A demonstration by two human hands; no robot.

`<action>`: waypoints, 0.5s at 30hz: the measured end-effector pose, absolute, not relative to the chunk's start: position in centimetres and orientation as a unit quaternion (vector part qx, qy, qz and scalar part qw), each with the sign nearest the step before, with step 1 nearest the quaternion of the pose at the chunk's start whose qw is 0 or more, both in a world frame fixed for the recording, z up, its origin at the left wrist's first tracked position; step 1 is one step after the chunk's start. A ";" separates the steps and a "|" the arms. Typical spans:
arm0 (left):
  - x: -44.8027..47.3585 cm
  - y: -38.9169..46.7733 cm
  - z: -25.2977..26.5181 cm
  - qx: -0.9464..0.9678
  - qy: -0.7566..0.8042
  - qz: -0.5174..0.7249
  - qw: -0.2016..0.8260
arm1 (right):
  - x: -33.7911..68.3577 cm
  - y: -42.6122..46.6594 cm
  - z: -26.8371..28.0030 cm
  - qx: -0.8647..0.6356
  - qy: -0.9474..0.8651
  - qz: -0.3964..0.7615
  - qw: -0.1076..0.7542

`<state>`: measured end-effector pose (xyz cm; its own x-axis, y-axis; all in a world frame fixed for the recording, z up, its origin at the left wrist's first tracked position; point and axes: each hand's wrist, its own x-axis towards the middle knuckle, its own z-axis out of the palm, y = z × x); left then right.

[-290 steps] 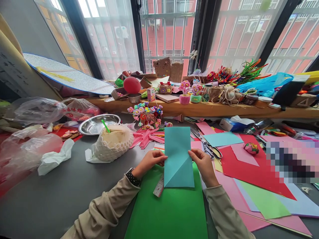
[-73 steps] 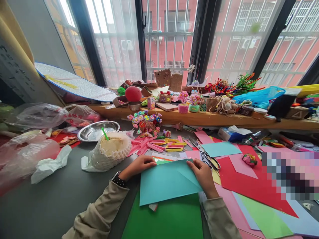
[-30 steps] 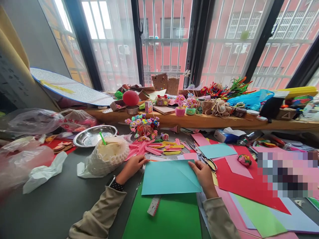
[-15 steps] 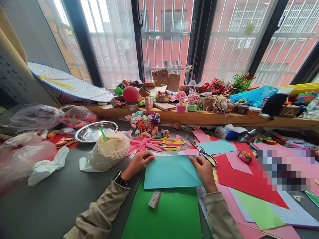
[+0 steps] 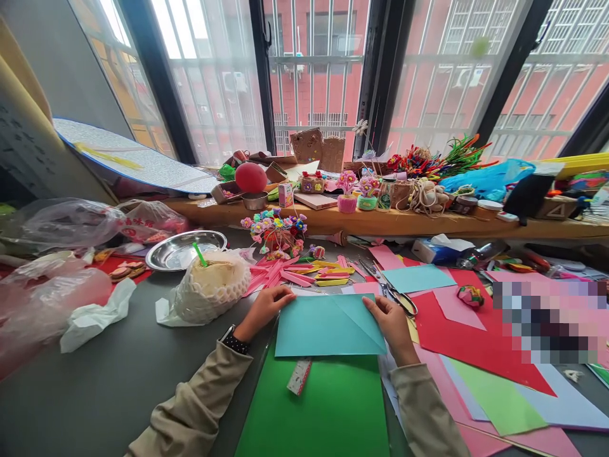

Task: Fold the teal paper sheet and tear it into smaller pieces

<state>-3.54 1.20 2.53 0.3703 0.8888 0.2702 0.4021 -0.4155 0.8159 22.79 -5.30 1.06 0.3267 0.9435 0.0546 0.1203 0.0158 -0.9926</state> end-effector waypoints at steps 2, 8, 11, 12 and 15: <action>-3.5 1.3 2.6 0.749 0.428 0.372 0.342 | 22.7 -5.4 1.3 -0.588 -0.444 0.391 0.551; -3.6 1.4 2.8 0.713 0.440 0.395 0.376 | 22.0 -6.0 2.3 -0.554 -0.363 0.540 0.520; -3.6 1.3 3.0 0.696 0.445 0.401 0.396 | 21.7 -6.1 2.5 -0.540 -0.349 0.560 0.522; -3.6 1.3 3.0 0.689 0.447 0.403 0.404 | 21.7 -6.1 2.6 -0.537 -0.345 0.563 0.525; -3.4 1.2 3.1 0.666 0.450 0.406 0.435 | 21.7 -6.0 2.5 -0.519 -0.334 0.565 0.548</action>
<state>-3.39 1.18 3.07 0.2656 0.9526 0.1482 0.2460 -0.2156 0.9450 21.68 -6.03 2.51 0.1392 0.9653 -0.2208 -0.2731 -0.1769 -0.9456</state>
